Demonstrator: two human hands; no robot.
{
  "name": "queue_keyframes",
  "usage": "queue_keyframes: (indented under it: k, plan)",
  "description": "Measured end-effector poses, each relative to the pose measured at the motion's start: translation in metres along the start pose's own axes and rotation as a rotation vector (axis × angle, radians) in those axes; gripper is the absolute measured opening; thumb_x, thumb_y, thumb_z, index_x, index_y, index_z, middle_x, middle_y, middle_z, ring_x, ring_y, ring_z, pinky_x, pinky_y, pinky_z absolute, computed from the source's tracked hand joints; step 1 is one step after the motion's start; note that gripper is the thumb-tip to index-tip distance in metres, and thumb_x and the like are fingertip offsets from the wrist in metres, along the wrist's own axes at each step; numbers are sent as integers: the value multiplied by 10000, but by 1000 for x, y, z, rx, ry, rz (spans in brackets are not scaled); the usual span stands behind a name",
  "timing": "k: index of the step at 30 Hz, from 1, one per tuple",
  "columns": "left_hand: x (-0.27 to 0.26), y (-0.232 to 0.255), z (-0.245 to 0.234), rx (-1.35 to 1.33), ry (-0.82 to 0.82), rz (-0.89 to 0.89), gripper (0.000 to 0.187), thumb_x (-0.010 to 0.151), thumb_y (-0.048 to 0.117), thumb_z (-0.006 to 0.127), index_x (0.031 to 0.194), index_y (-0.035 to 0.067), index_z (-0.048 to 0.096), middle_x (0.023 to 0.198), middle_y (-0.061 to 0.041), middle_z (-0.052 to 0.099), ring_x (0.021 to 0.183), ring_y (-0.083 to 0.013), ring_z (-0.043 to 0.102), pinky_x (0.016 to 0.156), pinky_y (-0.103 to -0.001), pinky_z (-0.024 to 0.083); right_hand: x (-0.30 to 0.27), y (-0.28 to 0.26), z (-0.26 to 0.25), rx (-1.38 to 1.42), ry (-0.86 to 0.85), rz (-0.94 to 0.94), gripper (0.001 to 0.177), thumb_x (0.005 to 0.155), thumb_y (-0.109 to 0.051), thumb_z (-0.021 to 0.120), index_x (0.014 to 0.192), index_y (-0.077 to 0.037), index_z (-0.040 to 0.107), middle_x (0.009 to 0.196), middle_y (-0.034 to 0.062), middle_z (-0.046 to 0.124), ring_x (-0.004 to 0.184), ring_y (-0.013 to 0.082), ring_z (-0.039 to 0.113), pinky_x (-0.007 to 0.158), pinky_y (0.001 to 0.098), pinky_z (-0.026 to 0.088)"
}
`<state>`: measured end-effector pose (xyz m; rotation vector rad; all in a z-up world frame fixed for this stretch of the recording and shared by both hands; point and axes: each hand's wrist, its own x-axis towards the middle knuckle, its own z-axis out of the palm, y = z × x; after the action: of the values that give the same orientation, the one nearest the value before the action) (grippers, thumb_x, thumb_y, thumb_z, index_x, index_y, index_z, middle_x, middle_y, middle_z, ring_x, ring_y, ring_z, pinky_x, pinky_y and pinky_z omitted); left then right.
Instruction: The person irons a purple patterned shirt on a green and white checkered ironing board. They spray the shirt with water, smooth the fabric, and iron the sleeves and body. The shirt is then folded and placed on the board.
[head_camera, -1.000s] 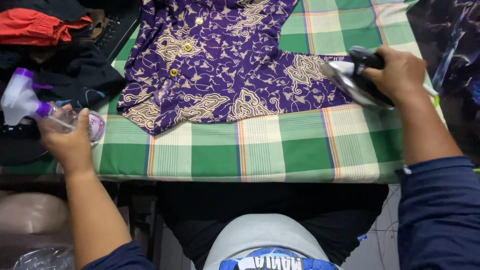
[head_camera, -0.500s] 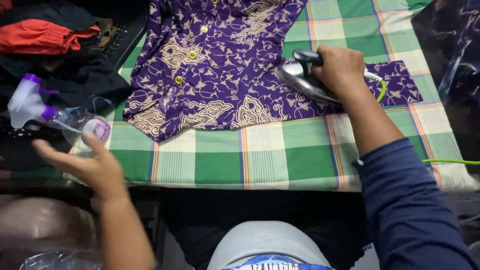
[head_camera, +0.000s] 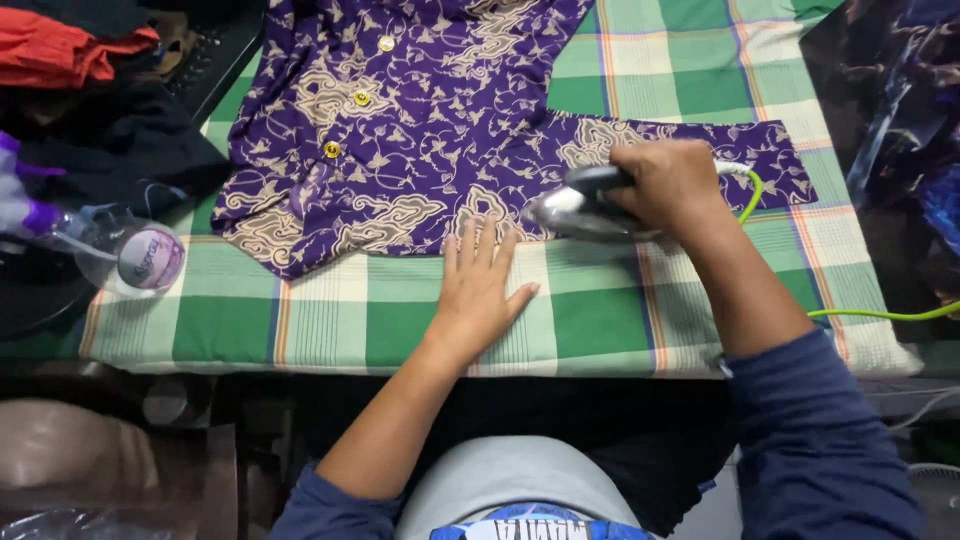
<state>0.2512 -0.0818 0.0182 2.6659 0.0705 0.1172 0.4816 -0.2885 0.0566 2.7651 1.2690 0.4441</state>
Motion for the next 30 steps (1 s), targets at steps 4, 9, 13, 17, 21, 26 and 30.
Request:
queue_keyframes:
  k: [4,9,13,17,21,26,30]
  plan:
    - [-14,-3,4,49,39,8,751,981,524,574,1523,17,463,1610,-290,358,1524,-471,258,1222,-627,89,-11,3,4,-36,4,2,371,692,-382,845,1021,-278,709,836,-15,745,889,236,752,775,397,584]
    - [-24,-2,-3,69,30,-18,763,1002,566,499,1550,41,423,1638,-259,324,1531,-436,251,1222,-617,78,8,14,21,-167,88,315,154,838,-320,753,945,-235,684,688,-9,670,683,288,732,607,426,541]
    - [-23,-3,-4,60,31,-15,756,1005,572,484,1544,44,435,1631,-256,340,1525,-428,270,1221,-614,80,12,8,21,-162,110,423,120,848,-310,702,893,-207,660,688,19,684,702,319,743,600,448,542]
    - [-24,-8,3,98,82,-3,771,982,595,517,1539,66,444,1615,-225,380,1505,-408,311,1220,-608,116,-2,5,-11,-33,67,230,221,764,-343,794,929,-229,701,744,18,723,782,288,759,694,416,570]
    - [-24,-5,-3,61,41,-38,763,984,593,504,1539,73,442,1632,-207,359,1521,-397,282,1225,-606,93,-10,27,7,-131,60,115,387,656,-308,872,984,-257,672,791,-20,740,809,242,768,733,400,600]
    - [-24,-7,0,126,17,-36,768,1004,603,433,1573,92,359,1664,-170,281,1543,-358,207,1233,-574,77,12,58,25,-233,-10,465,279,890,-349,756,1037,-163,609,774,50,719,683,308,737,585,442,548]
    - [-23,-12,8,205,20,-23,782,1031,639,313,1614,120,262,1692,-133,202,1563,-320,132,1237,-545,64,8,40,-31,72,-218,523,451,1052,-484,526,1185,-54,522,1047,198,650,897,439,645,728,564,492]
